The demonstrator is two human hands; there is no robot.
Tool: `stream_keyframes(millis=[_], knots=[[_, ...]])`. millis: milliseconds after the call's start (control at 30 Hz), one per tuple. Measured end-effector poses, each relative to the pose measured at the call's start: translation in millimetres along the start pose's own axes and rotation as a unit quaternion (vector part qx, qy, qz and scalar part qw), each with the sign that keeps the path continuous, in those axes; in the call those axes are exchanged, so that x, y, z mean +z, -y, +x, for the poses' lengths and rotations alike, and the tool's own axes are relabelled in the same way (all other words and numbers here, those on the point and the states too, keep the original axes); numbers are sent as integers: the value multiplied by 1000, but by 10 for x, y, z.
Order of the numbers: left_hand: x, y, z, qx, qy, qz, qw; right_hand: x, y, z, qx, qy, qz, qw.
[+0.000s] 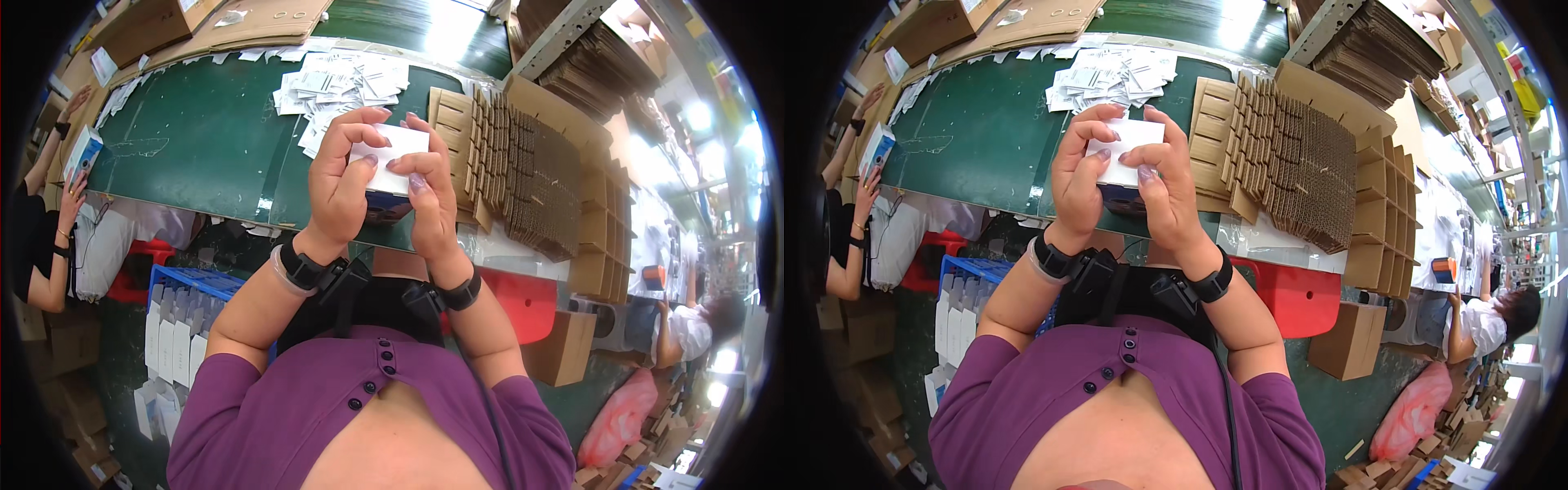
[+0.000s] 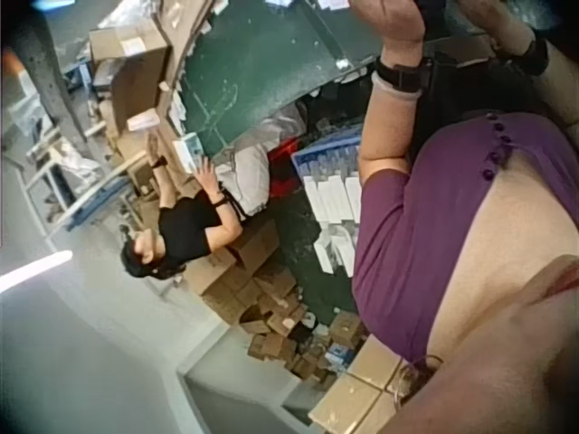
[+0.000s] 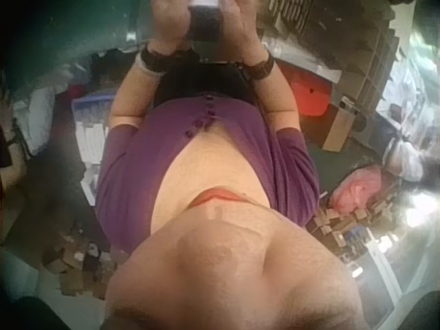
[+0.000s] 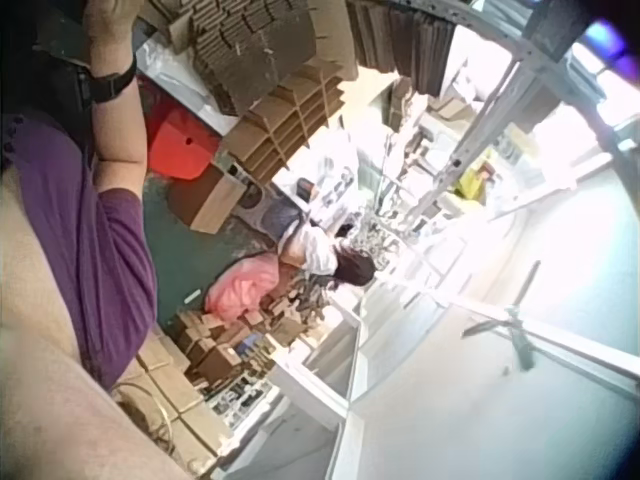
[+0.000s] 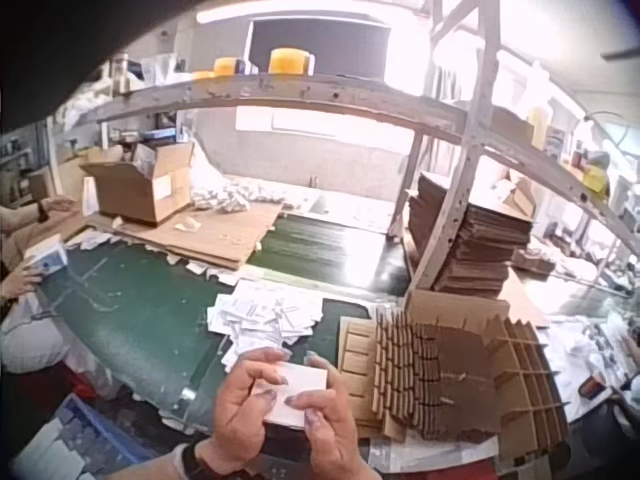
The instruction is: Pack small white components into paper boxes and seal them with stickers on a factory assembly line.
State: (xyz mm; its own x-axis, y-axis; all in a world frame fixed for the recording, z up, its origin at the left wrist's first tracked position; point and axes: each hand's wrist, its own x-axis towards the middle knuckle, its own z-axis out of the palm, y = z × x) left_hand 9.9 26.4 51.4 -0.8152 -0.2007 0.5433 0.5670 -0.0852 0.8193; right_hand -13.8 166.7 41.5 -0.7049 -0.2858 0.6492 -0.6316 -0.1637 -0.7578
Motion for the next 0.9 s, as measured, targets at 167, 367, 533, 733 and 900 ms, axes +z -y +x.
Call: stream_keyframes(millis=[167, 367, 533, 733, 900], knots=[[19, 15, -35, -1, -22, 21, 1000, -91, 97, -25, -42, -11, -91, 995], [33, -10, -13, 47, -28, 49, 997, -224, 248, -56, -286, 36, -400, 870], [-4, -12, -3, 52, -11, 85, 995, -166, 173, -31, -296, 57, -418, 857], [-28, -31, -22, 46, -5, 95, 994, -103, 167, -12, -266, 25, -382, 885], [-47, 21, -17, 70, 3, 107, 992, -116, 237, 35, -221, 43, -379, 898]])
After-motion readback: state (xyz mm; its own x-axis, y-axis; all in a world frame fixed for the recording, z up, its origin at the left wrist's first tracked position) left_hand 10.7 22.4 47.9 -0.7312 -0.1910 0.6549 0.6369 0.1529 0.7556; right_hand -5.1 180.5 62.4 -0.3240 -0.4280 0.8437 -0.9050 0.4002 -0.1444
